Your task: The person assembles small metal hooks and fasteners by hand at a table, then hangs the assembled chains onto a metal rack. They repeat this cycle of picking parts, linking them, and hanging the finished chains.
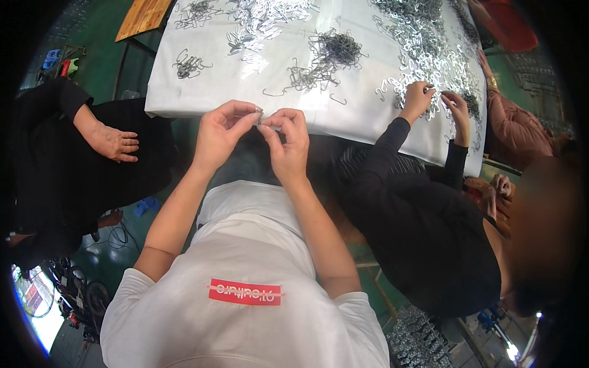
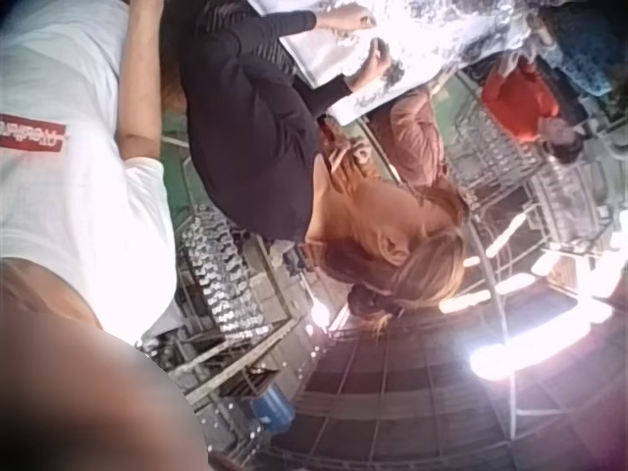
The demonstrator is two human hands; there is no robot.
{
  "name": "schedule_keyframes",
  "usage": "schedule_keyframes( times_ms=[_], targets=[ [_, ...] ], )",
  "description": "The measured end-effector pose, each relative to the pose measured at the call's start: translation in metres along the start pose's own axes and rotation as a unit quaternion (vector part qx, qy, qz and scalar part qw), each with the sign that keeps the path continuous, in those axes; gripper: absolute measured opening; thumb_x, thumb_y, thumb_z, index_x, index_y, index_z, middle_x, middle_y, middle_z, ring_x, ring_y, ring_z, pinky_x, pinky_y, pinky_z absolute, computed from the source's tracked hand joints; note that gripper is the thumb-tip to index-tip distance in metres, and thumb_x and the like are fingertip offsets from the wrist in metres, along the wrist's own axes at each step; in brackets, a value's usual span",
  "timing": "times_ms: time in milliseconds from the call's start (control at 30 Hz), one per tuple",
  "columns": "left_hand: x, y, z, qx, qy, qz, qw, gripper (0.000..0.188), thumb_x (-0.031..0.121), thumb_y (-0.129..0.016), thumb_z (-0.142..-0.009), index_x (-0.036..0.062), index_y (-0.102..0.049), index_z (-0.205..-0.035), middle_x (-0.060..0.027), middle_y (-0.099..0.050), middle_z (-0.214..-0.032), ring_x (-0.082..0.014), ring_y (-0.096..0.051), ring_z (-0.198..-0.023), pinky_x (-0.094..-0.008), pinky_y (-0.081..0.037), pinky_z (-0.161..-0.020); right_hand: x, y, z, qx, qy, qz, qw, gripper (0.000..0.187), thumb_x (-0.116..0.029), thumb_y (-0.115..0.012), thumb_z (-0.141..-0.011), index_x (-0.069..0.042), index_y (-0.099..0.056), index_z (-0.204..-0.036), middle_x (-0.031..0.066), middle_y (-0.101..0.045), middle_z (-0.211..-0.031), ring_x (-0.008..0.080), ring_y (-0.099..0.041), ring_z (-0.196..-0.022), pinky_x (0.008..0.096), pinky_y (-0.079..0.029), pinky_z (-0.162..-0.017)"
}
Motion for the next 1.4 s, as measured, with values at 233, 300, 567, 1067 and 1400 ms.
schedule_keyframes(
  times_ms=[233,300,567,1067,1400],
  targets=[
    [-0.012,-0.001,0.004,0.047,-0.108,0.005,0.993,0.011,0.0,-0.066,-0.083,0.0007,-0.067,-0.094,-0.0044,-0.065,-0.099,-0.0105,-0.062,-0.083,-0.0227,-0.049,-0.071,0.009,0.007,-0.001,-0.02,-0.005,0.018,1.0,0.011,-0.008,-0.07,-0.08,-0.004,-0.066,-0.089,0.0061,-0.056,-0.094,0.0179,-0.057,-0.081,0.0286,-0.044,-0.066],
    [-0.017,0.002,0.004,0.029,-0.097,-0.015,0.995,0.014,-0.006,-0.063,-0.085,-0.0013,-0.066,-0.098,-0.0048,-0.061,-0.102,-0.0103,-0.06,-0.088,-0.0225,-0.049,-0.075,0.021,0.016,-0.009,-0.009,-0.032,0.008,0.999,0.012,-0.008,-0.069,-0.081,-0.004,-0.066,-0.092,0.0066,-0.057,-0.093,0.0185,-0.058,-0.08,0.0288,-0.044,-0.066],
    [-0.023,0.008,-0.002,0.043,-0.126,-0.004,0.991,0.01,0.0,-0.069,-0.08,0.0031,-0.068,-0.09,-0.0043,-0.066,-0.093,-0.0112,-0.059,-0.073,-0.0244,-0.048,-0.067,0.09,0.023,-0.094,0.009,-0.049,0.35,0.935,0.01,-0.013,-0.066,-0.083,-0.012,-0.066,-0.092,0.0084,-0.058,-0.089,0.0267,-0.06,-0.075,0.0378,-0.047,-0.067],
    [-0.025,0.007,-0.011,0.04,-0.144,-0.041,0.988,0.011,-0.001,-0.069,-0.079,0.0029,-0.069,-0.089,-0.0065,-0.069,-0.09,-0.0144,-0.062,-0.075,-0.0259,-0.049,-0.068,0.096,-0.011,-0.156,-0.109,-0.063,0.423,0.897,0.017,-0.017,-0.061,-0.084,-0.001,-0.066,-0.088,0.0184,-0.064,-0.097,0.0366,-0.063,-0.088,0.0457,-0.049,-0.08],
    [-0.028,-0.001,-0.004,0.059,-0.164,-0.069,0.982,0.011,-0.001,-0.068,-0.079,0.0033,-0.069,-0.09,-0.0058,-0.068,-0.087,-0.0133,-0.06,-0.072,-0.0252,-0.049,-0.065,0.033,0.008,-0.067,-0.025,-0.255,-0.16,0.953,0.012,-0.01,-0.066,-0.087,0.001,-0.064,-0.091,0.0066,-0.065,-0.084,0.012,-0.063,-0.071,0.023,-0.047,-0.056]
  ],
)
Point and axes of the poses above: each hand's wrist, its own z-axis away from the middle knuckle, its own y-axis out of the back of the hand, x = y × z, the point moved 2 cm from there along -z, towards the middle knuckle
